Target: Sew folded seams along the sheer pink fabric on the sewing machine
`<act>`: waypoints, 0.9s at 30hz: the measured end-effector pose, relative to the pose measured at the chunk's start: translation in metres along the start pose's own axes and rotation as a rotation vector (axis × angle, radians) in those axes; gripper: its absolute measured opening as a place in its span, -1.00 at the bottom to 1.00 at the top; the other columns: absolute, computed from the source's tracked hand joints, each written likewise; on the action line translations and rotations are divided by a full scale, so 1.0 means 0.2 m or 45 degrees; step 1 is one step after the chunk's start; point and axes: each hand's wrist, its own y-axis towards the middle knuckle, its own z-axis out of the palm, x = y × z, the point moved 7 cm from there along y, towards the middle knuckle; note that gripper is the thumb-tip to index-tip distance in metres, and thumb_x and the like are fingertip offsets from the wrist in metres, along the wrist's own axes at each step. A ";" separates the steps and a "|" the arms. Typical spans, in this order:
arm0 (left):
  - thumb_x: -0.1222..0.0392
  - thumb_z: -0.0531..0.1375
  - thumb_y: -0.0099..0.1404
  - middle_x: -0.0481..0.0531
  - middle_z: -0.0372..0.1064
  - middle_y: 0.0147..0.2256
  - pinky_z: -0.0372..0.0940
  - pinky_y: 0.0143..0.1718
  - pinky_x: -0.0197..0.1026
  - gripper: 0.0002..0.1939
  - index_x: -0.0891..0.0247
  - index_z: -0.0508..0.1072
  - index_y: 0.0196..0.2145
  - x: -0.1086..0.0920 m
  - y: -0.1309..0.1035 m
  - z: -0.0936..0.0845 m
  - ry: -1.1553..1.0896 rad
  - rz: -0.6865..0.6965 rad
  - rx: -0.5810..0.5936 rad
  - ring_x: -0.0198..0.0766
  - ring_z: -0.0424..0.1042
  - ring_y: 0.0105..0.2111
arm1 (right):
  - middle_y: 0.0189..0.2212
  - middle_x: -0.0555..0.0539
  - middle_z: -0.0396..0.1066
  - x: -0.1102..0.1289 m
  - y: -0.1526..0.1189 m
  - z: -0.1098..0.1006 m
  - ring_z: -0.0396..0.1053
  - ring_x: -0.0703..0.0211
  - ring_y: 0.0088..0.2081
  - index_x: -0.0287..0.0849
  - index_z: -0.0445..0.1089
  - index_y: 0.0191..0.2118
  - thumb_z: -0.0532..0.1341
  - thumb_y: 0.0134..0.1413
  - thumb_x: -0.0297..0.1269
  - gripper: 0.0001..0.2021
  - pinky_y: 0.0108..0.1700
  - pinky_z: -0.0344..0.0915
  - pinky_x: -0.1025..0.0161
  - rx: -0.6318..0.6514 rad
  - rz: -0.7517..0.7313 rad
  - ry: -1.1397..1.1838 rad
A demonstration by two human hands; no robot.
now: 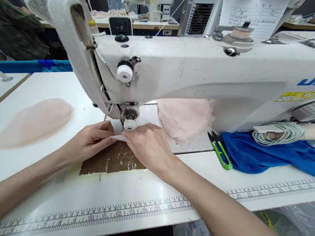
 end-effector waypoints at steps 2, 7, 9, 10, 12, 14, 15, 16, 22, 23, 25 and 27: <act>0.18 -0.02 0.41 0.01 0.22 -0.41 0.24 -0.39 -0.22 -0.66 0.24 0.51 -0.37 -0.04 -0.03 0.02 0.135 0.136 0.002 -0.30 0.26 -0.41 | -0.61 0.03 0.42 0.02 -0.02 0.00 0.32 0.27 -0.54 -0.14 0.52 -0.33 0.08 0.31 -0.23 -0.71 -0.40 0.14 0.29 0.036 -0.065 0.079; 0.31 0.06 0.37 0.10 0.42 -0.29 0.19 -0.29 -0.11 -0.76 0.25 0.50 -0.13 -0.20 -0.15 0.07 0.827 0.488 -0.278 -0.17 0.31 -0.31 | -0.35 -0.05 0.54 0.10 -0.08 0.02 0.46 0.19 -0.30 -0.21 0.48 -0.43 0.15 0.10 -0.52 -0.81 -0.18 0.30 0.23 0.085 -0.259 0.107; 0.33 0.09 0.35 0.12 0.48 -0.14 0.17 -0.21 -0.06 -0.78 0.28 0.49 -0.12 -0.23 -0.19 0.08 0.994 0.498 -0.353 -0.11 0.35 -0.20 | -0.34 -0.07 0.55 0.12 -0.09 0.02 0.47 0.19 -0.31 -0.22 0.45 -0.46 0.14 0.06 -0.56 -0.81 -0.14 0.31 0.23 0.052 -0.295 0.077; 0.33 0.09 0.35 0.11 0.47 -0.07 0.15 -0.16 -0.05 -0.77 0.29 0.48 -0.10 -0.24 -0.19 0.09 1.032 0.492 -0.354 -0.09 0.36 -0.13 | -0.33 -0.07 0.55 0.12 -0.10 0.02 0.47 0.19 -0.31 -0.22 0.44 -0.46 0.13 0.06 -0.57 -0.80 -0.14 0.32 0.23 0.037 -0.304 0.064; 0.32 0.07 0.37 0.10 0.46 -0.03 0.13 -0.11 -0.03 -0.76 0.29 0.46 -0.07 -0.25 -0.19 0.10 1.045 0.483 -0.328 -0.07 0.37 -0.04 | -0.32 -0.07 0.55 0.13 -0.10 0.02 0.47 0.20 -0.31 -0.22 0.43 -0.46 0.10 0.07 -0.58 -0.78 -0.13 0.33 0.24 0.009 -0.313 0.041; 0.31 0.06 0.38 0.10 0.48 -0.05 0.12 -0.09 -0.03 -0.76 0.29 0.46 -0.06 -0.24 -0.19 0.10 1.032 0.479 -0.305 -0.06 0.37 0.01 | -0.32 -0.07 0.55 0.13 -0.10 0.02 0.47 0.20 -0.31 -0.23 0.43 -0.45 0.08 0.09 -0.59 -0.77 -0.13 0.34 0.24 -0.009 -0.318 0.027; 0.31 0.06 0.39 0.11 0.48 -0.06 0.12 -0.08 -0.03 -0.76 0.28 0.46 -0.06 -0.24 -0.19 0.10 1.027 0.475 -0.300 -0.05 0.37 0.03 | -0.31 -0.07 0.55 0.13 -0.09 0.01 0.48 0.19 -0.31 -0.23 0.43 -0.44 0.08 0.09 -0.59 -0.77 -0.12 0.35 0.24 -0.014 -0.320 0.023; 0.31 0.06 0.39 0.12 0.49 -0.06 0.12 -0.08 -0.02 -0.76 0.28 0.46 -0.07 -0.23 -0.19 0.10 1.025 0.470 -0.296 -0.04 0.37 0.04 | -0.31 -0.07 0.55 0.13 -0.09 0.01 0.48 0.19 -0.31 -0.24 0.43 -0.45 0.08 0.09 -0.59 -0.77 -0.12 0.35 0.24 -0.017 -0.324 0.020; 0.28 0.07 0.39 0.09 0.49 -0.06 0.13 -0.06 -0.01 -0.77 0.21 0.46 -0.06 -0.18 -0.18 0.10 1.008 0.463 -0.334 -0.04 0.35 0.08 | -0.29 -0.06 0.55 0.13 -0.10 0.02 0.48 0.21 -0.31 -0.24 0.45 -0.42 0.10 0.08 -0.60 -0.77 -0.08 0.34 0.24 -0.059 -0.335 -0.007; 0.27 0.08 0.39 0.08 0.48 -0.05 0.13 -0.05 -0.01 -0.77 0.20 0.45 -0.05 -0.18 -0.18 0.10 1.000 0.456 -0.344 -0.05 0.35 0.09 | -0.28 -0.07 0.55 0.12 -0.10 0.02 0.48 0.21 -0.30 -0.24 0.45 -0.42 0.11 0.08 -0.60 -0.78 -0.08 0.34 0.25 -0.068 -0.331 -0.012; 0.27 0.09 0.38 0.07 0.47 -0.03 0.12 -0.05 -0.01 -0.76 0.19 0.45 -0.04 -0.16 -0.16 0.09 0.992 0.445 -0.346 -0.06 0.34 0.10 | -0.27 -0.07 0.55 0.12 -0.09 0.03 0.49 0.20 -0.28 -0.25 0.46 -0.41 0.15 0.07 -0.59 -0.81 -0.07 0.34 0.25 -0.077 -0.329 -0.019; 0.28 0.10 0.38 0.07 0.45 -0.01 0.11 -0.04 0.00 -0.75 0.19 0.44 -0.03 -0.15 -0.14 0.08 0.990 0.435 -0.330 -0.06 0.33 0.11 | -0.26 -0.09 0.55 0.11 -0.07 0.03 0.49 0.17 -0.26 -0.27 0.47 -0.39 0.19 0.05 -0.58 -0.86 -0.06 0.33 0.24 -0.076 -0.327 -0.023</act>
